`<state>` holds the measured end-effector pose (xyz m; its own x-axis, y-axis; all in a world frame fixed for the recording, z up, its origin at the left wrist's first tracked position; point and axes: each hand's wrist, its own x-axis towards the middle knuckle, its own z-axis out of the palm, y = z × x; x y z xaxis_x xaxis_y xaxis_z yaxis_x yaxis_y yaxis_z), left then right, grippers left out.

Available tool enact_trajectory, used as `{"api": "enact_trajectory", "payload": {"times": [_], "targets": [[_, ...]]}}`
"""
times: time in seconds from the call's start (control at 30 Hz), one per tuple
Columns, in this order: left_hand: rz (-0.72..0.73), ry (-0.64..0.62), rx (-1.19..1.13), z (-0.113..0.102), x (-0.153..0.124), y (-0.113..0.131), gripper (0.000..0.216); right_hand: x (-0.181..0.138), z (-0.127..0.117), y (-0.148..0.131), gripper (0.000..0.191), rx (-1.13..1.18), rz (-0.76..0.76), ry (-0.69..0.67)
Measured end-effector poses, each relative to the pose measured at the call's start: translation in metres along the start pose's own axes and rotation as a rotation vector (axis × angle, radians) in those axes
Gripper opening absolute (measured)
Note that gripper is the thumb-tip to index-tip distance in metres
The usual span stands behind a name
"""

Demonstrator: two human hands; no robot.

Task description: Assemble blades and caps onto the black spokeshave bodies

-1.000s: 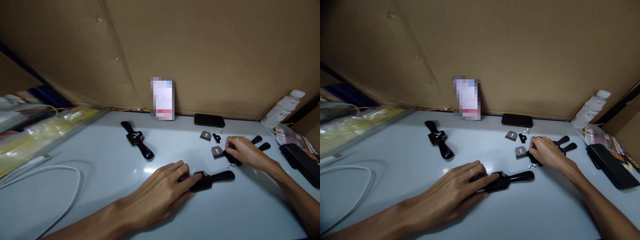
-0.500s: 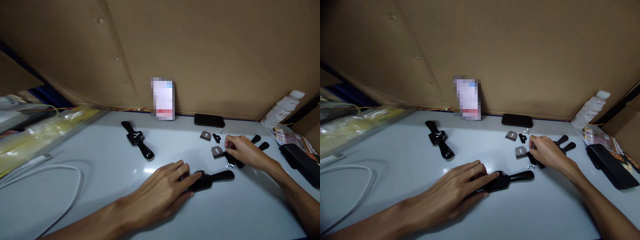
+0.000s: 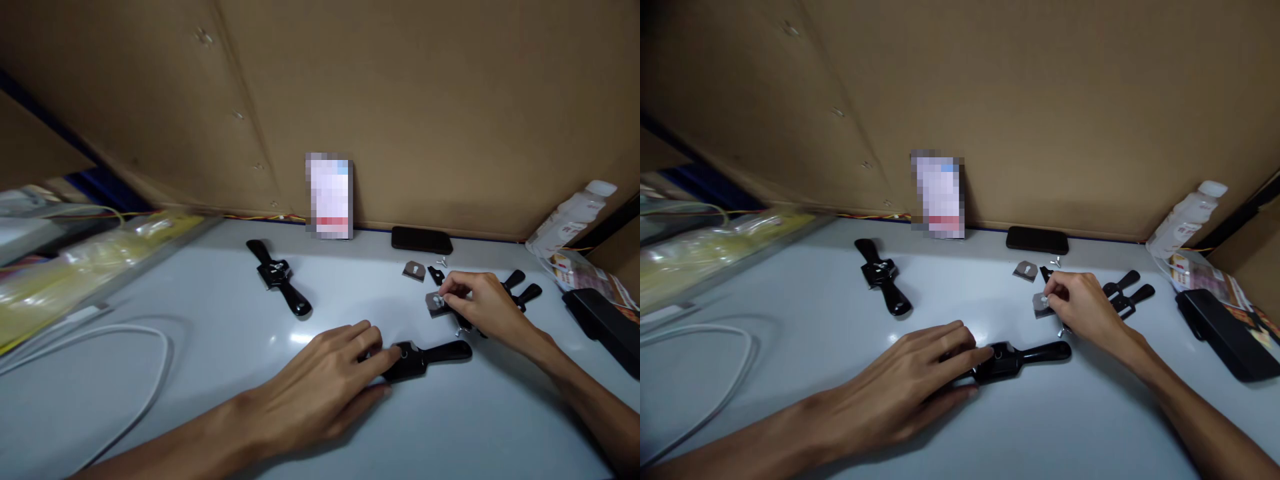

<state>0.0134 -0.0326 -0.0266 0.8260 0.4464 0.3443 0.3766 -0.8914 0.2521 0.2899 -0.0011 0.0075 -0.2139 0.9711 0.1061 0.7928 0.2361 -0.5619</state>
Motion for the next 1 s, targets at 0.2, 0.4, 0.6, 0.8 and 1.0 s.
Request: {"api": "enact_trajectory", "payload": {"times": [0.2,0.4,0.6,0.8,1.0], "targets": [[0.074,-0.003,0.006,-0.004,0.001,-0.002,0.024,-0.001,0.000,-0.006,0.006,0.584,0.146,-0.083],[0.083,0.002,0.027,-0.002,0.001,-0.002,0.026,-0.007,0.002,-0.013,0.027,0.891,0.288,-0.294],[0.095,0.028,0.041,-0.001,0.001,-0.002,0.028,-0.009,0.007,-0.017,0.020,0.973,0.288,-0.304],[0.096,0.048,0.043,0.001,0.000,-0.003,0.027,-0.009,0.009,-0.021,0.019,0.874,0.222,-0.320],[0.104,0.046,0.037,0.002,0.000,-0.003,0.028,-0.018,0.022,-0.030,0.012,0.745,0.169,-0.264]]}}
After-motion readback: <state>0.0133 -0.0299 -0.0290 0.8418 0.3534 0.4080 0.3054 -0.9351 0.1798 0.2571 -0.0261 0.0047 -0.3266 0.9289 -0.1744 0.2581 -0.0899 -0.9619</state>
